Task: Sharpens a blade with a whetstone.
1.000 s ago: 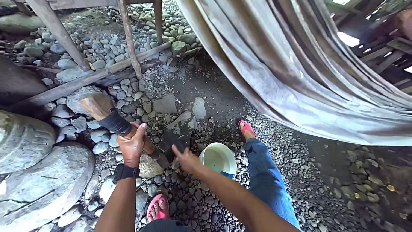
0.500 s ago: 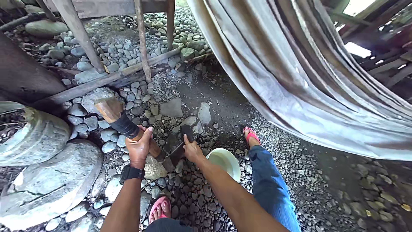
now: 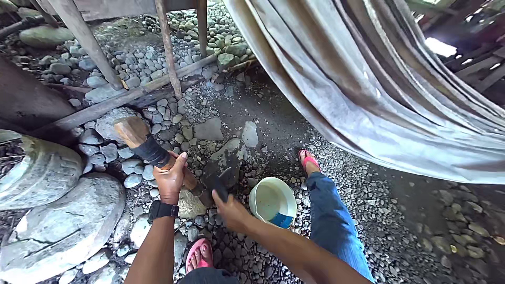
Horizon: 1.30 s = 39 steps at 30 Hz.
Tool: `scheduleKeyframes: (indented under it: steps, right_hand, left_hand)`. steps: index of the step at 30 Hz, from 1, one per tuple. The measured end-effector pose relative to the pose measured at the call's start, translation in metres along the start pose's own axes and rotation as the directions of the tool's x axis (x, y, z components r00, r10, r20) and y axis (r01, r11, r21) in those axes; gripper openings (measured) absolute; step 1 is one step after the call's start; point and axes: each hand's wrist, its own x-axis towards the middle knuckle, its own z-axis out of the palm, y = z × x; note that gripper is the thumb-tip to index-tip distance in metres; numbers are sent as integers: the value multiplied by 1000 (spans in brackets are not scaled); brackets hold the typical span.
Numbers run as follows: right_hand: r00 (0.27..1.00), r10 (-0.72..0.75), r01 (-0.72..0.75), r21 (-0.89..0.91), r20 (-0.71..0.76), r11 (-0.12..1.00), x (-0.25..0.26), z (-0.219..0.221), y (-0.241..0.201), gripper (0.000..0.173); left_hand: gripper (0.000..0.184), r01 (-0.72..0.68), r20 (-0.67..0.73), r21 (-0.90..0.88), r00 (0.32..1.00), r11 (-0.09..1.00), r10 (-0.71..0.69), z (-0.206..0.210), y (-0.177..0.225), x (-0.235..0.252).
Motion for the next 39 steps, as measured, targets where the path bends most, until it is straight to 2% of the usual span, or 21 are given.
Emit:
scheduleKeyframes:
  steps: [2,5,7,9,11,12,14,18,23,25,28,31,33,36,39]
  right_hand:
    - [999,-37,37,-26,1,999,0,4,4,67]
    - [988,123,-123,8,-92,992,34,-35,11,65]
    - [973,208,-205,41,-96,978,45,-51,8,63]
    - [988,135,-132,44,-76,990,27,-31,1,65]
    - [1000,15,-15,17,-3,1000,2,-2,-1,68]
    - [999,0,0,-5,33,1000,-1,4,0,68]
    - [999,48,-48,-23,-4,999,9,-2,13,67]
    - [972,205,-206,3,-118,979,42,-45,31,61]
    - [975,199,-197,31,-98,980,45,-49,35,63]
    - [972,217,-213,53,-92,976,48,-44,32,64]
    - [968,229,-223,65,-105,973,53,-39,28,65]
    - [968,218,-209,81,-121,975,54,-41,30,65]
    - [967,221,-212,81,-125,974,53,-42,31,65]
    - [981,166,-163,37,-101,986,30,-16,24,65]
    - [996,76,-77,-8,-49,997,5,11,24,64]
  left_hand:
    - [17,-6,8,6,1000,1000,6,-1,-1,0]
    - [19,-12,22,1,1000,1000,12,-3,0,-2]
    - [17,-14,11,-1,1000,1000,14,-3,1,-2]
    - [17,8,-2,10,1000,1000,-8,-3,1,-2]
    - [17,48,1,24,999,999,-48,-2,-4,-3]
    - [17,62,9,27,998,998,-62,-1,-7,-4]
    - [16,78,21,22,997,997,-79,-1,-11,-10]
    - [14,60,35,-63,998,996,-58,-4,-13,-3]
    - [17,63,-35,-112,997,992,-67,-6,-11,3]
    - [16,80,-104,-105,990,991,-91,-7,-14,3]
    - [29,99,-232,-97,965,990,-119,-4,-16,10]
    - [14,126,-288,-102,946,987,-150,2,-11,14]
    - [10,85,-275,-72,956,994,-102,6,-10,15]
    - [13,85,-307,53,950,995,-65,14,-10,20]
    - [19,152,-329,100,938,983,-112,19,-9,27]
